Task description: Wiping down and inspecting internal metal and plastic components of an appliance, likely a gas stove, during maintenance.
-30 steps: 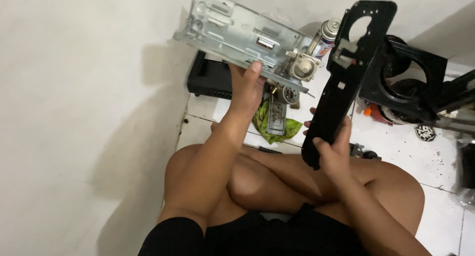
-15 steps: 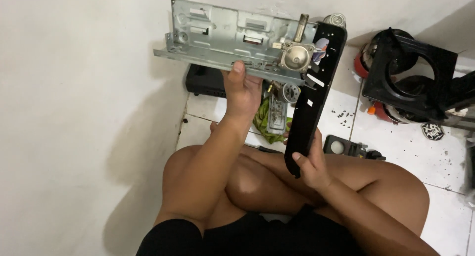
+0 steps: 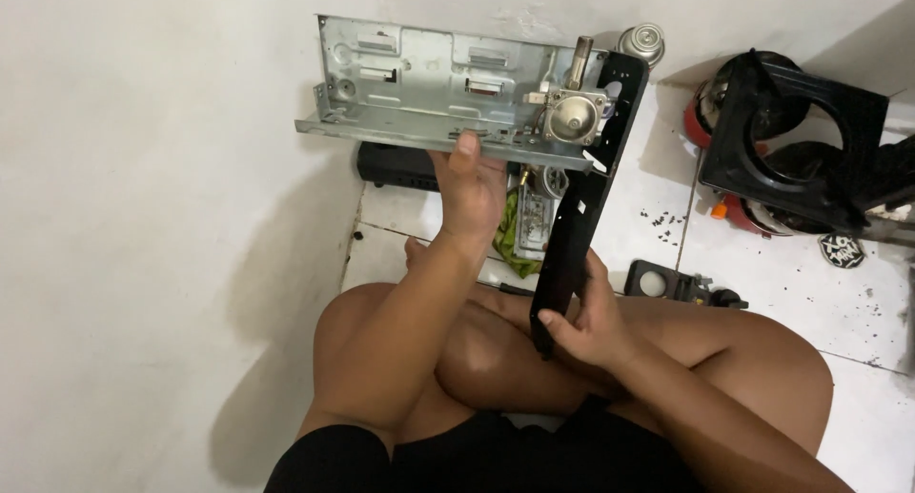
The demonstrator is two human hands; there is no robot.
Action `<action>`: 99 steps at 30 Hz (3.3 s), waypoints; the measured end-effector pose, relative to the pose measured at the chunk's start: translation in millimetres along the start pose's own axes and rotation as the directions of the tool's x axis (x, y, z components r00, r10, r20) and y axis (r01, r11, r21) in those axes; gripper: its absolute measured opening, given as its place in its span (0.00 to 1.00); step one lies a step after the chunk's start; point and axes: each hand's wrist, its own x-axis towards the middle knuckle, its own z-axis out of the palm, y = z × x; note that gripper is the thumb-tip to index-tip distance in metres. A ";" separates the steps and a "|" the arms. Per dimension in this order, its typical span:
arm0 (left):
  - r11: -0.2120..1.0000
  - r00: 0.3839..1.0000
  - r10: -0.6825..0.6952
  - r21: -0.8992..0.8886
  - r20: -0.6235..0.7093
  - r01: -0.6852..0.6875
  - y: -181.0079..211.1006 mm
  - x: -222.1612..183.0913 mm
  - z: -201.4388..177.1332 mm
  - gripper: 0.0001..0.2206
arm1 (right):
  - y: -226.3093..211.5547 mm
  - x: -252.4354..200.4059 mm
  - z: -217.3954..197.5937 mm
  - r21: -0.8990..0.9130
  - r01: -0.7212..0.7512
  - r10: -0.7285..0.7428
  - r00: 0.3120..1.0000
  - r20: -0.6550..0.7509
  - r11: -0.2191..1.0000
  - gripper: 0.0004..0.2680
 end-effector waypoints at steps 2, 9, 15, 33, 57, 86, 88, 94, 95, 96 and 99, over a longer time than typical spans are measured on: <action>1.000 1.000 -0.006 -0.027 -0.023 0.005 1.8 -0.5 10.6 0.35 | -2.6 2.0 1.2 -0.006 0.023 -0.023 1.000 -0.010 1.000 0.37; 1.000 0.997 -0.006 0.029 -0.072 0.009 8.0 0.7 13.0 0.37 | -15.7 7.3 -2.5 0.212 -0.006 0.016 0.999 -0.045 0.977 0.32; 0.999 0.992 -0.014 0.043 -0.125 0.019 13.0 0.3 10.9 0.39 | -22.2 10.3 -0.4 0.268 0.030 -0.014 0.998 -0.064 0.963 0.31; 0.895 0.982 0.109 0.445 -0.152 -0.031 -8.0 -23.3 5.1 0.47 | -28.7 11.5 1.4 0.296 0.019 0.010 0.995 -0.096 0.955 0.30; 0.881 0.983 0.076 0.472 -0.167 0.012 -2.0 -31.2 14.4 0.44 | -23.9 11.8 -9.3 0.083 0.084 -0.070 0.985 -0.160 0.993 0.32; 0.869 0.955 0.298 0.416 -0.007 -0.268 95.8 -48.6 107.7 0.37 | -116.1 -18.6 2.2 -0.026 0.026 -0.027 0.999 -0.031 0.999 0.31; 0.856 0.950 0.312 0.429 0.012 -0.287 103.1 -50.5 117.5 0.37 | -122.2 -22.0 0.4 -0.028 0.020 -0.021 1.000 -0.016 0.999 0.31; 0.867 0.944 0.317 0.378 0.085 -0.325 103.3 -61.3 111.7 0.35 | -116.2 -34.6 -1.9 -0.018 0.040 -0.040 0.999 -0.020 0.999 0.33; 0.912 0.951 0.293 0.268 0.103 -0.310 101.4 -61.1 112.3 0.34 | -119.7 -34.5 -4.4 -0.030 0.044 -0.044 0.999 -0.025 0.999 0.33; 0.945 0.955 0.270 0.155 0.123 -0.287 99.3 -60.6 112.7 0.34 | -123.0 -34.3 -6.9 -0.043 0.047 -0.049 0.998 -0.030 0.998 0.33; 0.966 0.960 0.253 0.029 0.119 -0.258 104.4 -61.1 129.4 0.33 | -144.3 -28.8 -7.7 -0.058 0.065 -0.067 0.997 -0.032 0.996 0.32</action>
